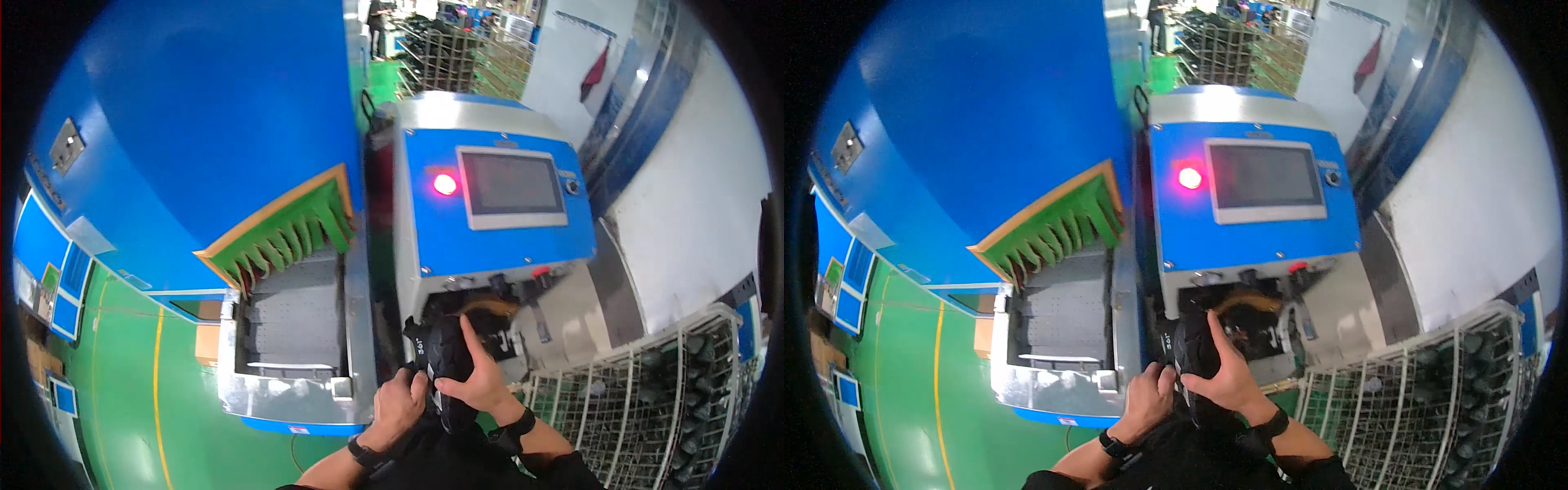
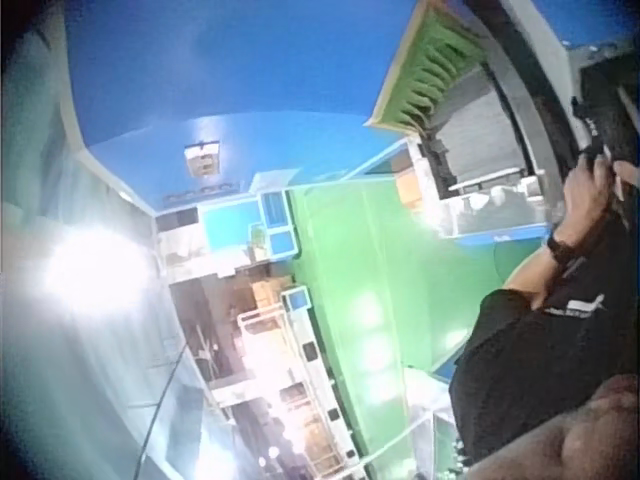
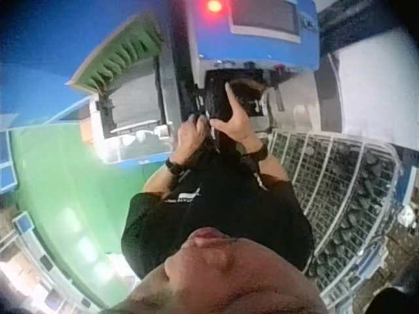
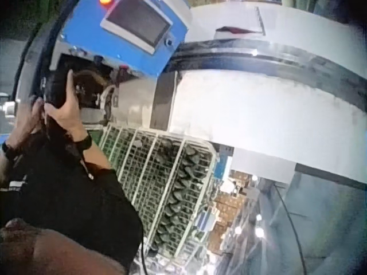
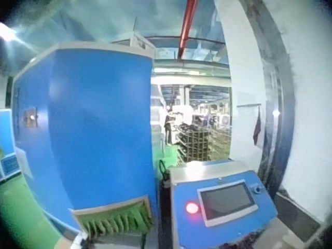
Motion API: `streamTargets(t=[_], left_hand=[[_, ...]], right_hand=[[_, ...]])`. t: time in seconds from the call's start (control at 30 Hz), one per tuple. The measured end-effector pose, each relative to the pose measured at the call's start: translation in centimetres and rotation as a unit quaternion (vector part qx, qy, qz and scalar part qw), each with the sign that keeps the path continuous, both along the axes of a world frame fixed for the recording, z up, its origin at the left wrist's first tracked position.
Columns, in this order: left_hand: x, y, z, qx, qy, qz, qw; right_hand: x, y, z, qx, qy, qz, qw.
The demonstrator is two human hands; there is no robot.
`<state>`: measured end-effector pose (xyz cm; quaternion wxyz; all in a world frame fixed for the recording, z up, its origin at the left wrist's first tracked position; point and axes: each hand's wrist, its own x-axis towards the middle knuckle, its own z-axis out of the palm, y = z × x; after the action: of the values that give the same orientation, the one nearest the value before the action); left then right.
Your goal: Placing shoe uppers on shoe lasts and processing them through a lasting machine in a factory.
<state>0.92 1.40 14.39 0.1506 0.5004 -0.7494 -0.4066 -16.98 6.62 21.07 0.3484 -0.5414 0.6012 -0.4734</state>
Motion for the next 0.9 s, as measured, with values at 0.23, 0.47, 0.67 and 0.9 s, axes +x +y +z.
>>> streamTargets(t=[0.23,0.47,0.67,0.9], left_hand=[[-6.1,4.0,-2.6,0.403,0.335,0.043,0.851],[-6.0,3.8,-4.7,0.536,0.17,-0.02,0.827],[-2.3,3.1,-8.4,0.481,0.192,0.069,0.853],[-0.1,1.5,-11.1,0.49,0.258,0.16,0.817]], right_hand=[[-8.4,10.1,-10.1,0.159,-0.44,-0.179,0.866],[-11.6,11.9,-8.6,0.104,-0.239,-0.203,0.944],[-12.6,6.3,-6.3,0.108,-0.052,-0.167,0.979],[-10.5,-0.7,-8.6,0.239,0.334,-0.074,0.909]])
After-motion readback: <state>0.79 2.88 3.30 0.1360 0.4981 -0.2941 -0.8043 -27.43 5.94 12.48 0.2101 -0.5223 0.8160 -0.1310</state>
